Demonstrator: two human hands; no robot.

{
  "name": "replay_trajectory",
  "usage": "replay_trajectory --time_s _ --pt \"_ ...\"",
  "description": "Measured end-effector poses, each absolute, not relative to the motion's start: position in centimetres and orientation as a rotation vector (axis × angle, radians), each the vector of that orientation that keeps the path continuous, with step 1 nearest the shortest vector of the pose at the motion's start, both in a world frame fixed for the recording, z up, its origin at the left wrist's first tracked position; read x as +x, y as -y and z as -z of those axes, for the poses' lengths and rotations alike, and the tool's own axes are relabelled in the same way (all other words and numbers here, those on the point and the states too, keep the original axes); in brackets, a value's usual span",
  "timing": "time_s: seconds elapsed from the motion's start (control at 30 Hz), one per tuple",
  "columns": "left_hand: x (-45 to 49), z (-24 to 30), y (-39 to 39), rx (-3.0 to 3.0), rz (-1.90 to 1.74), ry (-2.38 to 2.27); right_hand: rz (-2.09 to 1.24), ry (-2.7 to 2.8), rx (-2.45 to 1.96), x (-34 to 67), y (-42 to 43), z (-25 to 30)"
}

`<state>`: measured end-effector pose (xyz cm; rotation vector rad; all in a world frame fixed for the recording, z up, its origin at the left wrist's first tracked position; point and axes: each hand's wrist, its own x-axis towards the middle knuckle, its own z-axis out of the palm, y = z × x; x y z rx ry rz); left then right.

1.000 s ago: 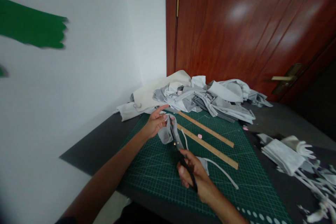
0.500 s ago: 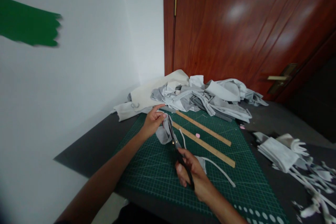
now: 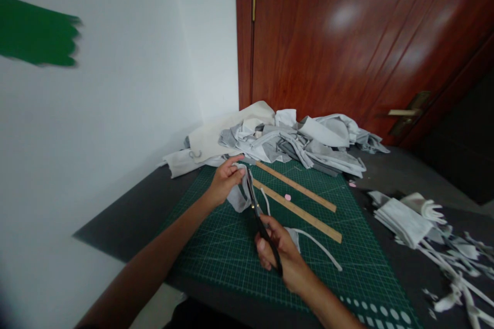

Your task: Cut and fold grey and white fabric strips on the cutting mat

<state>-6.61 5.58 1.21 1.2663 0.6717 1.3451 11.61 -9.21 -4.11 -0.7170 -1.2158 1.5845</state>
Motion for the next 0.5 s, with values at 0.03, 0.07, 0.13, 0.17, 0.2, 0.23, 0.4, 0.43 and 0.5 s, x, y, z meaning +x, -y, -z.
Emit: replay_trajectory --time_s 0.03,0.07,0.13,0.17,0.2,0.23,0.4,0.43,0.5 --pt "-6.61 -1.20 -5.68 1.262 -1.343 -0.671 -1.587 1.211 -0.718 11.62 9.23 4.04" --pt "-6.60 -1.18 -5.76 1.255 -1.338 -0.671 -1.590 1.205 -0.719 11.63 9.25 3.96" --pt "-6.50 -1.09 -5.87 1.212 -1.334 -0.672 -1.599 1.193 -0.718 11.65 9.26 3.84" --pt "-6.42 -1.04 -5.87 1.177 -1.336 -0.669 -1.600 1.188 -0.717 11.66 9.25 3.81" --pt "-6.31 -0.97 -5.82 1.136 -1.336 -0.663 -1.599 1.189 -0.715 11.66 9.24 3.81" --pt "-6.20 -0.89 -5.74 1.097 -1.333 -0.653 -1.594 1.191 -0.711 11.65 9.22 3.83" --pt "-5.69 -0.44 -5.27 0.944 -1.233 -0.602 -1.558 1.226 -0.699 11.55 9.12 4.04" --pt "-5.65 -0.38 -5.24 0.929 -1.227 -0.602 -1.557 1.228 -0.701 11.53 9.10 4.06" --pt "-5.63 -0.36 -5.23 0.923 -1.242 -0.606 -1.562 1.222 -0.709 11.50 9.06 4.05"
